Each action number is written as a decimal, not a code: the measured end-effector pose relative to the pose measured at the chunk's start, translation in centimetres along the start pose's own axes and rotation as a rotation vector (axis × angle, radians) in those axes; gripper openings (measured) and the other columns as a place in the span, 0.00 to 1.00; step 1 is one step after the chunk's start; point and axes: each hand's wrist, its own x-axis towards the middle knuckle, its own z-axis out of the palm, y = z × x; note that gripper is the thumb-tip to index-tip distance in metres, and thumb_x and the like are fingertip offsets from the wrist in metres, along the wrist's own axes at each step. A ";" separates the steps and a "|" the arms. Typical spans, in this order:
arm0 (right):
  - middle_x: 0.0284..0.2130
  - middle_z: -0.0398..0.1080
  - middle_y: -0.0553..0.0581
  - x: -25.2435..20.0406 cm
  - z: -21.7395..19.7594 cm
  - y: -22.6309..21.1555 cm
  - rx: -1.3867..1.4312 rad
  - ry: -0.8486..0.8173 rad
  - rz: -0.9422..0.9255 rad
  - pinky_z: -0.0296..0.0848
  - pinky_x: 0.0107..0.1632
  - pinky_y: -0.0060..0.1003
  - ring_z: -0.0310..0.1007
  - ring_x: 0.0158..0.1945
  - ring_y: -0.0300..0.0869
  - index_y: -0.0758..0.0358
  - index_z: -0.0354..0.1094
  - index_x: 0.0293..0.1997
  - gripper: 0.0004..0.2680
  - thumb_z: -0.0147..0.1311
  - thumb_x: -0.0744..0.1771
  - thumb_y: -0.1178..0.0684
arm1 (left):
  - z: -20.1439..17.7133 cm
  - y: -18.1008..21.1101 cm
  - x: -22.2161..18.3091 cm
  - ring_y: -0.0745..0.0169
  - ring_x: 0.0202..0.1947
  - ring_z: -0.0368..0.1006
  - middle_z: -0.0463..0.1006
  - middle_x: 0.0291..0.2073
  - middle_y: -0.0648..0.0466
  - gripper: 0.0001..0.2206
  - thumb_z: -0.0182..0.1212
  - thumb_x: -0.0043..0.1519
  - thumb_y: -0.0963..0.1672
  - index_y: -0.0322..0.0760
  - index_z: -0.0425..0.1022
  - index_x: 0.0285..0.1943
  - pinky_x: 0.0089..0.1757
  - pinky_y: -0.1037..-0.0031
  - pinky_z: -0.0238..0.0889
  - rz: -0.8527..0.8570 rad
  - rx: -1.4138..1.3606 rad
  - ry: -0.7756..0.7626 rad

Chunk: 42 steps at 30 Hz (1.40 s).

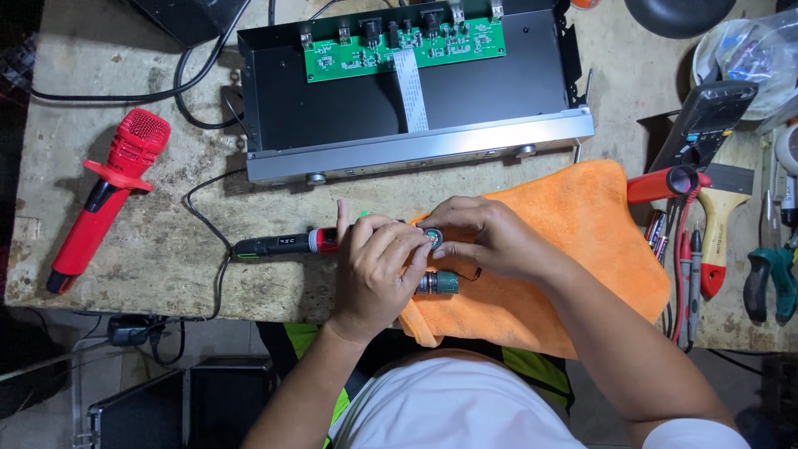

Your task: Soldering wires to a microphone capsule at a repair bench.

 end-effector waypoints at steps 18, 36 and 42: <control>0.43 0.79 0.60 0.2 -0.4 -0.2 -0.062 -0.032 0.013 0.73 0.56 0.55 0.78 0.48 0.56 0.63 0.77 0.50 0.14 0.69 0.61 0.54 | -0.1 0.0 -0.2 0.55 0.46 0.71 0.80 0.37 0.60 0.05 0.65 0.60 0.47 0.47 0.79 0.42 0.63 0.36 0.44 0.000 0.031 0.088; 0.41 0.79 0.59 -2.7 -1.0 -0.9 -0.296 0.089 0.067 0.78 0.51 0.50 0.81 0.47 0.53 0.61 0.76 0.53 0.13 0.65 0.64 0.51 | -2.8 -0.3 -4.6 0.46 0.48 0.73 0.78 0.44 0.53 0.10 0.67 0.61 0.45 0.42 0.83 0.49 0.64 0.37 0.50 -0.025 0.087 0.326; 0.42 0.78 0.58 -2.7 1.2 -0.3 -0.256 0.163 0.052 0.78 0.49 0.47 0.80 0.48 0.51 0.60 0.75 0.54 0.16 0.68 0.63 0.49 | -1.5 0.7 -2.3 0.46 0.51 0.70 0.76 0.46 0.54 0.08 0.68 0.60 0.45 0.44 0.82 0.48 0.63 0.35 0.46 0.008 0.067 0.269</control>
